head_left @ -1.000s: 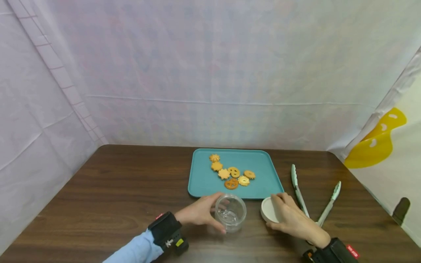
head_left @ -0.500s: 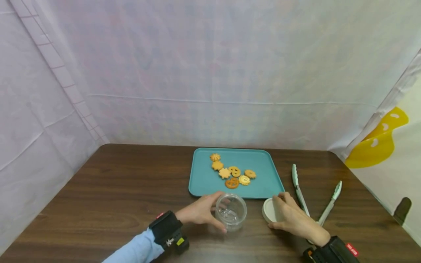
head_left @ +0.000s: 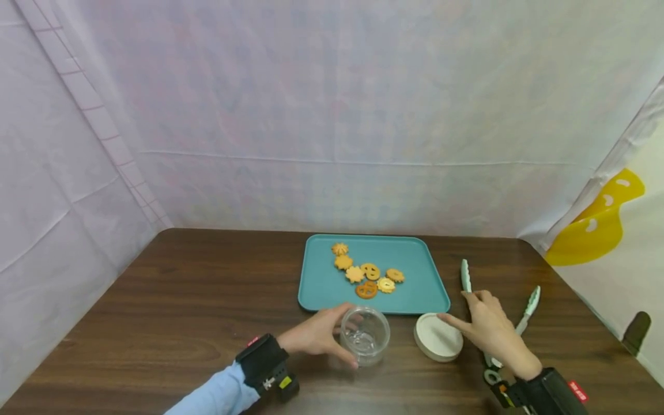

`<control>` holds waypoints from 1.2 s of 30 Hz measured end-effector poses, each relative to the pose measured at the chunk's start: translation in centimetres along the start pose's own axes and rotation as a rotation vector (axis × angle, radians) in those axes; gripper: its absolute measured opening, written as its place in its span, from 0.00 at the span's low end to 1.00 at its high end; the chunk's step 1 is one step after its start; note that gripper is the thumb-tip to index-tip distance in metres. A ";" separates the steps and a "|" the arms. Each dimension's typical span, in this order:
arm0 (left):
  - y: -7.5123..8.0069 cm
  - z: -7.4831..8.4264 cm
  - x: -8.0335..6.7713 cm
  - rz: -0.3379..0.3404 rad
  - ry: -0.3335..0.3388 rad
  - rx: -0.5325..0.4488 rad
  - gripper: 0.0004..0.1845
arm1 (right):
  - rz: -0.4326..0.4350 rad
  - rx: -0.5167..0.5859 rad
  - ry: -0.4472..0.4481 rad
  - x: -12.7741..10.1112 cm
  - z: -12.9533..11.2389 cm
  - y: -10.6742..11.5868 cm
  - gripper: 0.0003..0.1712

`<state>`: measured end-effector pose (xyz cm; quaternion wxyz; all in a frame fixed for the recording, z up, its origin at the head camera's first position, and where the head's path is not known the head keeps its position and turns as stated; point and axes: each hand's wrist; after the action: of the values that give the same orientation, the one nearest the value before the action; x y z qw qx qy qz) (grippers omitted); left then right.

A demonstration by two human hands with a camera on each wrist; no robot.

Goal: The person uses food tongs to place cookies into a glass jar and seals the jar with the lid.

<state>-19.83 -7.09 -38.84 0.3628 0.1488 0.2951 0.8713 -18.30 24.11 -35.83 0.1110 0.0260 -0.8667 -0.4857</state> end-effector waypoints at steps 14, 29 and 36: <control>0.2 0.0 -0.2 -0.009 0.002 -0.007 0.41 | -0.228 -0.098 -0.418 0.6 4.9 1.6 0.68; 0.0 0.0 -0.2 -0.003 -0.008 0.004 0.41 | -0.220 -0.180 -0.579 1.9 5.6 1.0 0.76; 0.1 -0.1 -0.1 -0.009 -0.015 0.000 0.42 | -0.153 -0.158 -0.651 2.6 6.0 0.7 0.76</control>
<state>-19.81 -7.26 -38.90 0.3688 0.1542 0.2932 0.8685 -22.13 29.08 -37.82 -0.2063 -0.0741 -0.8119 -0.5410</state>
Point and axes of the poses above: each hand's wrist, its own x-axis towards the middle knuckle, its own y-axis out of the back of the hand, z = x × y, and after that the axes turned 13 degrees about x, right-handed
